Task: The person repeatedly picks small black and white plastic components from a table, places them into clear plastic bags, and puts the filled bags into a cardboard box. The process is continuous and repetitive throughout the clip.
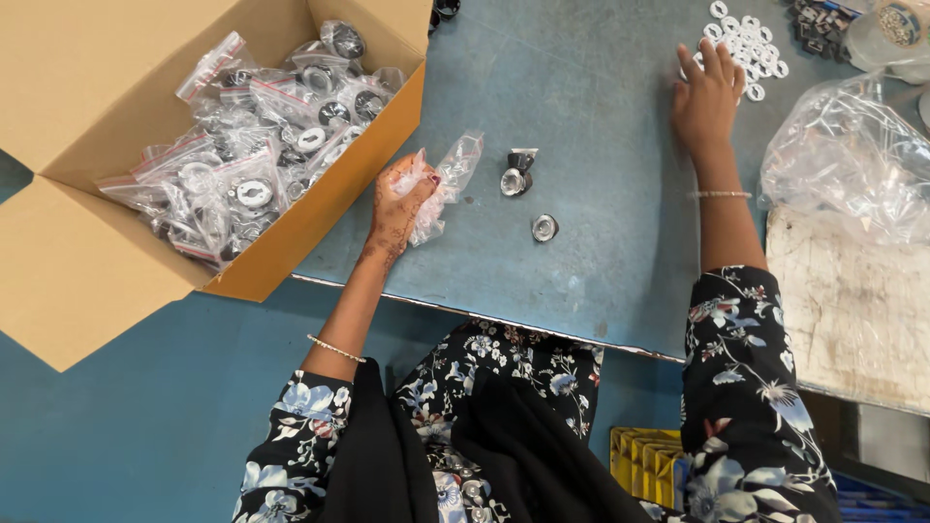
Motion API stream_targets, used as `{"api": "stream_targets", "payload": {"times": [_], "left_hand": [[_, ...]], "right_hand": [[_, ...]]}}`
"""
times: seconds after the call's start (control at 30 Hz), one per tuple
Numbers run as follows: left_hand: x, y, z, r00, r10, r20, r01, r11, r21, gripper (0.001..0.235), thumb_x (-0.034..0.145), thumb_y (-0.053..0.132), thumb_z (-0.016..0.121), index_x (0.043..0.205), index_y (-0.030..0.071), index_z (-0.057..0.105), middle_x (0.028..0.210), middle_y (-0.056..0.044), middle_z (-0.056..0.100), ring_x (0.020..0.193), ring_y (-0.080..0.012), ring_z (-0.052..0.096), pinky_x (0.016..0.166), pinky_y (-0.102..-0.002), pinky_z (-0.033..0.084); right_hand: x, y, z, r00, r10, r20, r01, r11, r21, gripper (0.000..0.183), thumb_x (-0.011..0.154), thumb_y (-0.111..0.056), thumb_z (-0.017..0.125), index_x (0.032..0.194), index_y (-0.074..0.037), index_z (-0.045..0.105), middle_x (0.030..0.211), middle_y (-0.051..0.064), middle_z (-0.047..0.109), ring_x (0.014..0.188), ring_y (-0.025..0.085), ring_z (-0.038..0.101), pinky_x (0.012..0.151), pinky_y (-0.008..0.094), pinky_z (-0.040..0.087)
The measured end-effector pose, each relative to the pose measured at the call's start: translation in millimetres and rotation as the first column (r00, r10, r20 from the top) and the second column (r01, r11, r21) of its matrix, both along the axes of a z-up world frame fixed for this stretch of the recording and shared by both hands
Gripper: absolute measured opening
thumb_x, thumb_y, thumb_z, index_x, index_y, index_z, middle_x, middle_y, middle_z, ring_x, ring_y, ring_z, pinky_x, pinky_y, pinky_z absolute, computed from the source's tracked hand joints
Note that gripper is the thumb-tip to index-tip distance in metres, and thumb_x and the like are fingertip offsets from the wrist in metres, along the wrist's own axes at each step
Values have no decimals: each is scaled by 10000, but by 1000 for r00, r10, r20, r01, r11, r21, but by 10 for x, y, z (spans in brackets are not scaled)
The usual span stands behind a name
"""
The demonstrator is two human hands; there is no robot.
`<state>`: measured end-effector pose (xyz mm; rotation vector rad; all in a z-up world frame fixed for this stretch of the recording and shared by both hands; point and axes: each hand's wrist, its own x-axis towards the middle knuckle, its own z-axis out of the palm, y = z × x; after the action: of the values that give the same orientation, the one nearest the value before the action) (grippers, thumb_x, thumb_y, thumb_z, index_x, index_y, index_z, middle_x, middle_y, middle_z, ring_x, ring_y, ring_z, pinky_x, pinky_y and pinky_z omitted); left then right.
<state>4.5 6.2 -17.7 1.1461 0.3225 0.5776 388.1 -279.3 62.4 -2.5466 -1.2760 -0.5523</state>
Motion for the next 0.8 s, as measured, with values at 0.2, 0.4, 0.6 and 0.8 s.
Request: {"api": "stream_targets", "payload": {"times": [0.2, 0.4, 0.6, 0.8], "left_hand": [[28, 4, -61, 1000, 9, 14, -9, 1000, -8, 132, 885, 22, 698, 1013, 32, 669, 914, -5, 658, 800, -76, 620, 694, -237, 527], [69, -5, -108, 999, 8, 38, -7, 1000, -29, 138, 884, 18, 695, 1019, 31, 666, 923, -9, 662, 804, -82, 627, 693, -242, 531], [105, 0, -122, 998, 5, 60, -2, 999, -38, 144, 884, 14, 692, 1024, 30, 663, 932, -13, 665, 807, -87, 633, 692, -247, 534], [138, 8, -132, 998, -2, 65, 5, 999, -42, 150, 884, 11, 688, 1030, 29, 659, 941, -17, 668, 811, -93, 640, 691, -252, 538]], "right_hand": [[-895, 686, 203, 614, 594, -520, -690, 724, 13, 782, 729, 21, 615, 1494, -128, 541, 1554, 164, 470, 1421, 374, 406, 1206, 524, 253], [-1466, 806, 348, 686, 476, -551, -580, 814, -18, 361, 914, -101, 706, 1273, -138, 699, 1338, 21, 675, 1248, 254, 575, 1116, 410, 448], [-1360, 588, 305, 248, 442, -862, 16, 888, 460, 278, 933, -148, 710, 1210, -133, 693, 1115, 55, 693, 1026, 179, 686, 821, 334, 565], [-1743, 634, 527, 462, 196, -865, -192, 974, 118, 367, 911, -296, 807, 1215, -125, 694, 861, 167, 491, 836, 295, 538, 706, 394, 451]]}}
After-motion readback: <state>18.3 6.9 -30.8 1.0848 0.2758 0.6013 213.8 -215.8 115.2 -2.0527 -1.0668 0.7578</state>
